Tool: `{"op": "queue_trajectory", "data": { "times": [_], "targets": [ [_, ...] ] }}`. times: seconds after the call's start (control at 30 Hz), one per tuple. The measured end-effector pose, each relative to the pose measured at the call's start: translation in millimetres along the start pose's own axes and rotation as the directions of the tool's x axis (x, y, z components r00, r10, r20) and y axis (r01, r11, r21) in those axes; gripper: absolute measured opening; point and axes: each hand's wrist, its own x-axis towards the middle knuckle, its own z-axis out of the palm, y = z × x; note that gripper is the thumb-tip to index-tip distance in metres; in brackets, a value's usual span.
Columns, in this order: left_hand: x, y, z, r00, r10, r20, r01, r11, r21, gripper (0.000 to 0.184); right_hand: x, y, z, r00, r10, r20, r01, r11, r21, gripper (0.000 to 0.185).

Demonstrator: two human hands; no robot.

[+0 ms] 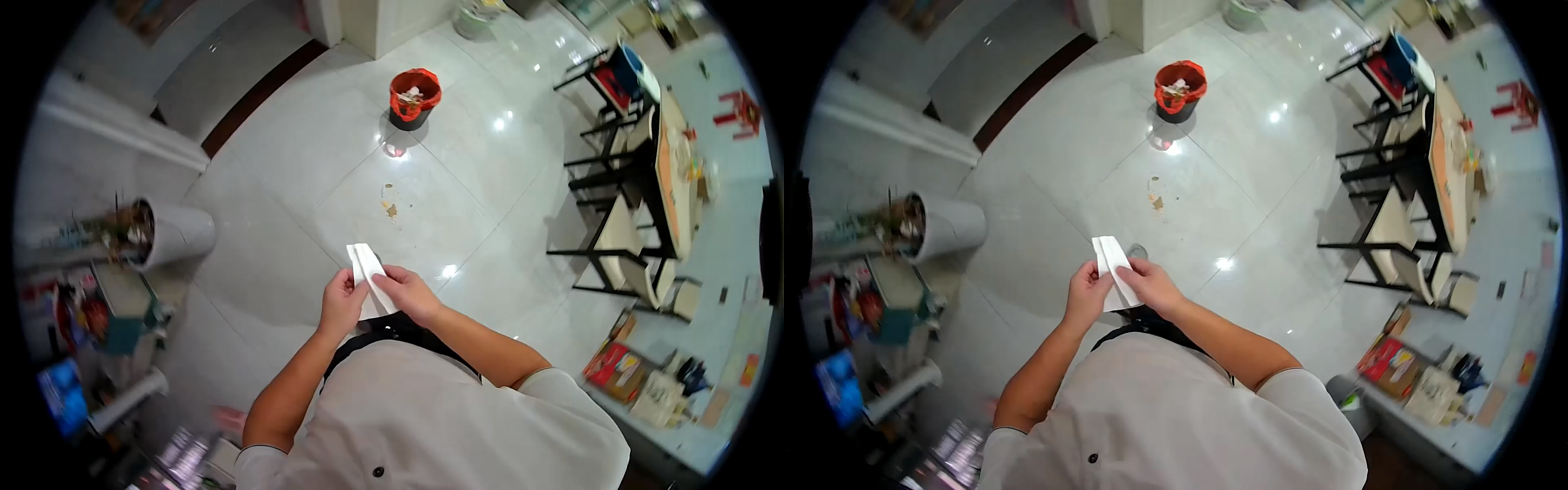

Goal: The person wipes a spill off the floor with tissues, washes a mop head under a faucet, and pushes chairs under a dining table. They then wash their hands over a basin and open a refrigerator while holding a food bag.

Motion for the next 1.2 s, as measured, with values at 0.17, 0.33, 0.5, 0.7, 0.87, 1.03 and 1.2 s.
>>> {"op": "queue_trajectory", "data": {
  "times": [0.17,0.33,0.5,0.7,0.87,1.03,1.2],
  "targets": [
    [91.9,63.6,-10.6,0.999,0.01,0.041,-0.016,0.99,0.141,0.011,79.6,-21.0,-28.2,0.951,-0.081,-0.298,0.155,0.96,0.234,0.043],
    [142.7,111.8,21.1,0.965,0.117,0.234,-0.217,0.859,0.464,0.016,66.1,-70.8,-44.1,0.717,-0.257,-0.647,0.251,0.962,-0.104,0.049],
    [198.5,145.7,61.8,0.691,-0.057,0.721,-0.461,0.733,0.5,0.024,71.5,-109.8,-65.3,0.85,-0.175,-0.496,0.491,0.603,0.629,0.036],
    [310.1,158.2,72.5,0.076,-0.279,0.957,-0.581,0.768,0.27,0.009,122.4,-103.0,-90.2,0.834,0.065,-0.547,0.468,0.442,0.766,0.028],
    [412.1,172.1,68.0,-0.019,-0.527,0.85,-0.449,0.764,0.463,0.017,195.2,-89.9,-66.1,0.608,0.402,-0.684,0.624,0.29,0.725,0.025],
    [558.2,115.8,5.8,0.247,-0.458,0.854,-0.418,0.745,0.521,0.017,253.8,3.3,-51.9,0.208,0.589,-0.781,0.655,0.509,0.558,0.019],
    [653.0,60.5,-23.8,0.145,-0.467,0.872,-0.818,0.439,0.371,0.018,298.5,122.4,-63.3,-0.46,0.218,-0.86,-0.163,0.932,0.323,0.016]
  ]
}}
